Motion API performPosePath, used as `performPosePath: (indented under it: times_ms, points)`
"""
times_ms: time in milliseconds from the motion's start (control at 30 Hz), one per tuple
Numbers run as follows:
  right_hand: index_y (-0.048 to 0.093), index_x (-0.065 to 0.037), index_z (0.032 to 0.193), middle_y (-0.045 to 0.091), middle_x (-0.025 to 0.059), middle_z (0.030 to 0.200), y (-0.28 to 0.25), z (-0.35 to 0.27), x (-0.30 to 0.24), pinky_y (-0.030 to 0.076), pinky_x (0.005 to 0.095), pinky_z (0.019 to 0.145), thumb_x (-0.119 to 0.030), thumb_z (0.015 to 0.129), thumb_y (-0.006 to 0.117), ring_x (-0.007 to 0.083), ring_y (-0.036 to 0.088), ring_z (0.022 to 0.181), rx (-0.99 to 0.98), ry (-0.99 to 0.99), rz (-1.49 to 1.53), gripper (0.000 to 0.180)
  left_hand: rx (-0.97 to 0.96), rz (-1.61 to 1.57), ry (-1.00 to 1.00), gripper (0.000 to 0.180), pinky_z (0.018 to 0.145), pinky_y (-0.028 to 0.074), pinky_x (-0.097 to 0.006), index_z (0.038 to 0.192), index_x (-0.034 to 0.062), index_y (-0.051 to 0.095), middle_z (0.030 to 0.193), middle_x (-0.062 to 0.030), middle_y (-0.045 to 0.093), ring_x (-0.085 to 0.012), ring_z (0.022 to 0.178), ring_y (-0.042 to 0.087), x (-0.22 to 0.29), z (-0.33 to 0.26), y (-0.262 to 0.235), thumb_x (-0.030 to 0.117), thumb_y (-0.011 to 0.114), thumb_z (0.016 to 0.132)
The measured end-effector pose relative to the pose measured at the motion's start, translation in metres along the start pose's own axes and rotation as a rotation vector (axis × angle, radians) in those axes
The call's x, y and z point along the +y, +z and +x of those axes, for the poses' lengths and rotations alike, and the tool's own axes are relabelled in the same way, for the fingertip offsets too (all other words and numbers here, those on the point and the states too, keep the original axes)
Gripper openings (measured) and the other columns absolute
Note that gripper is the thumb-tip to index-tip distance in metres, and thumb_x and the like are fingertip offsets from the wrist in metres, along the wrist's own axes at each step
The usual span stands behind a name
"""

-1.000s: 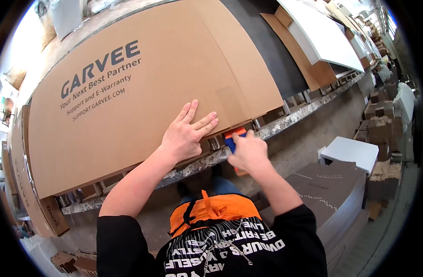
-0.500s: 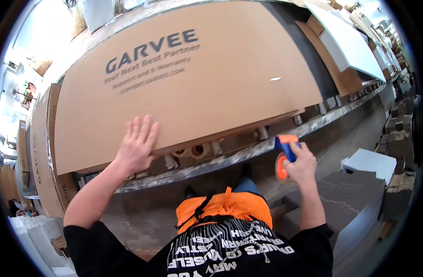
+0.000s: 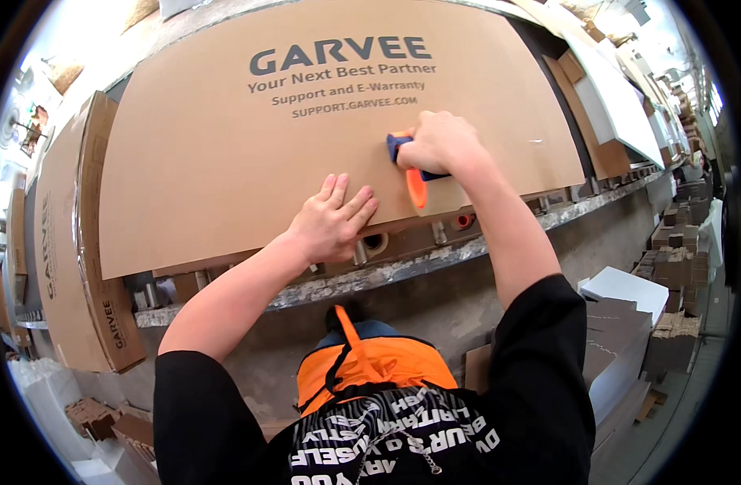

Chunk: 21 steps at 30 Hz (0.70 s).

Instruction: The person picks up a white panel, places it into a cardboard box on a conveyor belt, and seals the box using a tape dispenser.

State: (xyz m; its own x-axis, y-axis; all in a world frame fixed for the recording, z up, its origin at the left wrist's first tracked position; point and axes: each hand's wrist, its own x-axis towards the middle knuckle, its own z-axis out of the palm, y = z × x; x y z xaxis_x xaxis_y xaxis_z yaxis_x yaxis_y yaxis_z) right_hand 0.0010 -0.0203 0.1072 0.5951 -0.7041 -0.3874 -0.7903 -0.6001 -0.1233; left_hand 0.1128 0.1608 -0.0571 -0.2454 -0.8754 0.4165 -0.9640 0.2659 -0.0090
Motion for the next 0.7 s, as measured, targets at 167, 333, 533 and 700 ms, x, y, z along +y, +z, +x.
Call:
performPosePath:
  times_ms: [167, 333, 533, 700]
  points:
    - [0.077, -0.01, 0.097, 0.07, 0.0265, 0.086, 0.097, -0.077, 0.04, 0.055, 0.0403, 0.088, -0.036, 0.059, 0.073, 0.0353, 0.07, 0.092, -0.378, -0.076, -0.176, 0.046, -0.006, 0.041, -0.05, 0.06, 0.101, 0.048, -0.055, 0.119, 0.0071, 0.068, 0.127, -0.0121, 0.066, -0.0452, 0.114, 0.061, -0.008, -0.03, -0.005, 0.022, 0.075, 0.061]
    - [0.067, -0.018, 0.117, 0.065, 0.0136, 0.106, 0.132, -0.123, 0.085, 0.055, 0.0425, 0.084, -0.028, 0.068, 0.067, 0.0363, 0.066, 0.095, -0.05, -0.201, 0.453, 0.051, -0.022, -0.029, -0.058, 0.062, 0.103, 0.047, -0.054, 0.12, 0.0074, 0.068, 0.126, -0.0129, 0.066, -0.0444, 0.116, 0.06, -0.004, -0.021, -0.004, 0.021, 0.076, 0.06]
    - [0.066, -0.006, 0.115, 0.063, 0.0239, 0.108, 0.025, -0.052, 0.007, 0.056, 0.047, 0.076, -0.027, 0.076, 0.066, 0.0405, 0.067, 0.089, 0.649, -0.314, 0.149, 0.044, 0.026, 0.009, -0.094, 0.058, 0.103, 0.047, -0.052, 0.119, 0.0067, 0.068, 0.126, -0.0139, 0.066, -0.0426, 0.117, 0.06, -0.005, -0.023, -0.002, 0.019, 0.075, 0.062]
    - [0.074, -0.003, 0.09, 0.07, 0.0264, 0.098, 0.032, -0.025, -0.022, 0.057, 0.0423, 0.083, -0.032, 0.066, 0.069, 0.0352, 0.069, 0.1, -0.191, -0.031, -0.104, 0.038, 0.027, -0.059, -0.07, 0.054, 0.103, 0.047, -0.052, 0.116, 0.0061, 0.069, 0.125, -0.0145, 0.066, -0.0424, 0.117, 0.06, 0.001, -0.029, 0.003, 0.018, 0.072, 0.064]
